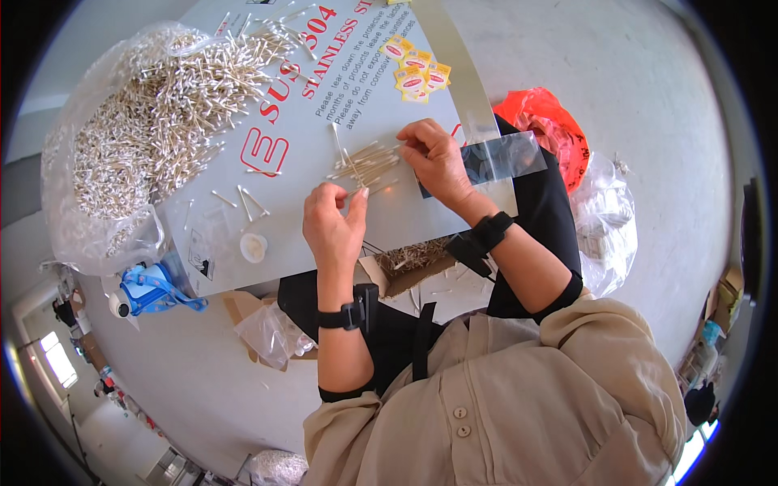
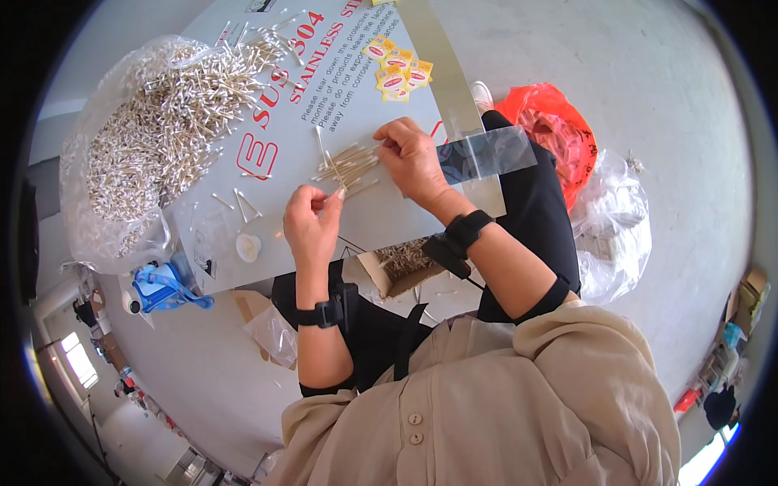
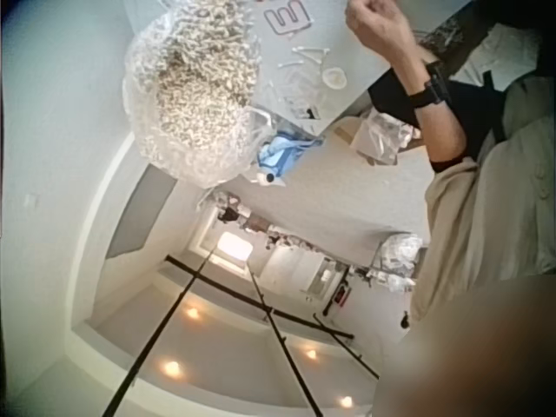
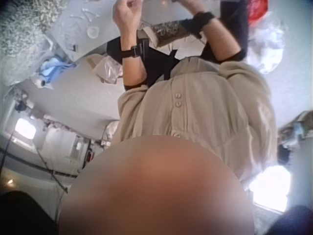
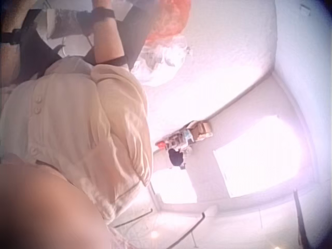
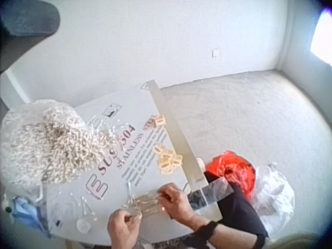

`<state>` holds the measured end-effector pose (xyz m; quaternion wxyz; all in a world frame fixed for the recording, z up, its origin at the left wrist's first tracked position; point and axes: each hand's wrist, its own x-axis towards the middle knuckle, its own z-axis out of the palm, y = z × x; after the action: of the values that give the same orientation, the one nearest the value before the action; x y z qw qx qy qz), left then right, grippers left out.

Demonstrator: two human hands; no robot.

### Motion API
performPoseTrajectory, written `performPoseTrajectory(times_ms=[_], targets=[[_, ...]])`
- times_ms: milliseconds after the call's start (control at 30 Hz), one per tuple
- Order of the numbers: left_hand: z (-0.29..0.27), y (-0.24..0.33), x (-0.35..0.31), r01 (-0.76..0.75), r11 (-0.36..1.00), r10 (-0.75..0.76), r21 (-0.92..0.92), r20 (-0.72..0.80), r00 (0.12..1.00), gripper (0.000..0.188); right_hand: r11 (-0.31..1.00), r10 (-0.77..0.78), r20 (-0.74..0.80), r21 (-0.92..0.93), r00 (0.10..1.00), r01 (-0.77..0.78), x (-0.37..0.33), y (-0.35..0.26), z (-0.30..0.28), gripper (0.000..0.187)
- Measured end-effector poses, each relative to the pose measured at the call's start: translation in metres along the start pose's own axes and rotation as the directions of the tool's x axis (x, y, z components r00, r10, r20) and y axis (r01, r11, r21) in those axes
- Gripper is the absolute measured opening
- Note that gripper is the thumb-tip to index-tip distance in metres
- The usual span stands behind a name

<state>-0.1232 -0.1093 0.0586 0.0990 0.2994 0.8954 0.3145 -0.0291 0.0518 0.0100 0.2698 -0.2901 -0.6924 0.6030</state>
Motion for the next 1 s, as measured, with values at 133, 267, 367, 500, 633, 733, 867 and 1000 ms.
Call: performPoseTrajectory(times_ms=[133, 267, 367, 500, 633, 733, 867, 1000], targets=[[0.021, 0.002, 0.012, -0.119, 0.946, 0.138, 0.3, -0.043, 0.989, 0.021, 0.982, -0.069, 0.034, -0.173, 0.997, 0.074, -0.004, -0.007, 0.007, 0.018], [0.031, 0.002, 0.017, -0.004, 0.95, 0.001, 0.314, 0.011, 1.0, 0.015, 0.963, -0.116, 0.061, -0.236, 0.991, 0.127, 0.001, -0.003, 0.007, 0.02], [0.028, 0.001, 0.02, 0.039, 0.963, -0.044, 0.267, 0.015, 0.999, 0.011, 0.955, -0.052, 0.075, -0.286, 0.996, 0.072, 0.002, -0.004, 0.005, 0.019], [0.012, 0.0, 0.05, 0.117, 0.955, -0.114, 0.272, -0.027, 0.993, 0.014, 0.958, -0.082, 0.063, -0.27, 0.995, 0.096, 0.001, -0.001, 0.003, 0.018], [0.018, -0.005, 0.081, 0.082, 0.964, -0.082, 0.253, -0.008, 0.997, 0.015, 0.964, -0.095, 0.056, -0.245, 0.994, 0.105, 0.0, -0.003, 0.005, 0.018], [0.022, -0.008, 0.091, -0.036, 0.974, 0.016, 0.222, 0.094, 0.995, 0.013, 0.972, -0.09, 0.033, -0.216, 0.995, 0.095, -0.003, -0.004, 0.004, 0.018], [0.017, -0.005, 0.095, -0.361, 0.917, 0.323, 0.169, 0.216, 0.921, 0.008, 0.975, -0.03, 0.028, -0.22, 0.999, 0.036, -0.006, -0.007, -0.001, 0.018], [0.011, -0.003, 0.089, -0.446, 0.887, 0.39, 0.119, 0.326, 0.862, 0.009, 0.974, -0.058, -0.003, -0.219, 0.998, 0.056, -0.005, -0.005, -0.001, 0.018]])
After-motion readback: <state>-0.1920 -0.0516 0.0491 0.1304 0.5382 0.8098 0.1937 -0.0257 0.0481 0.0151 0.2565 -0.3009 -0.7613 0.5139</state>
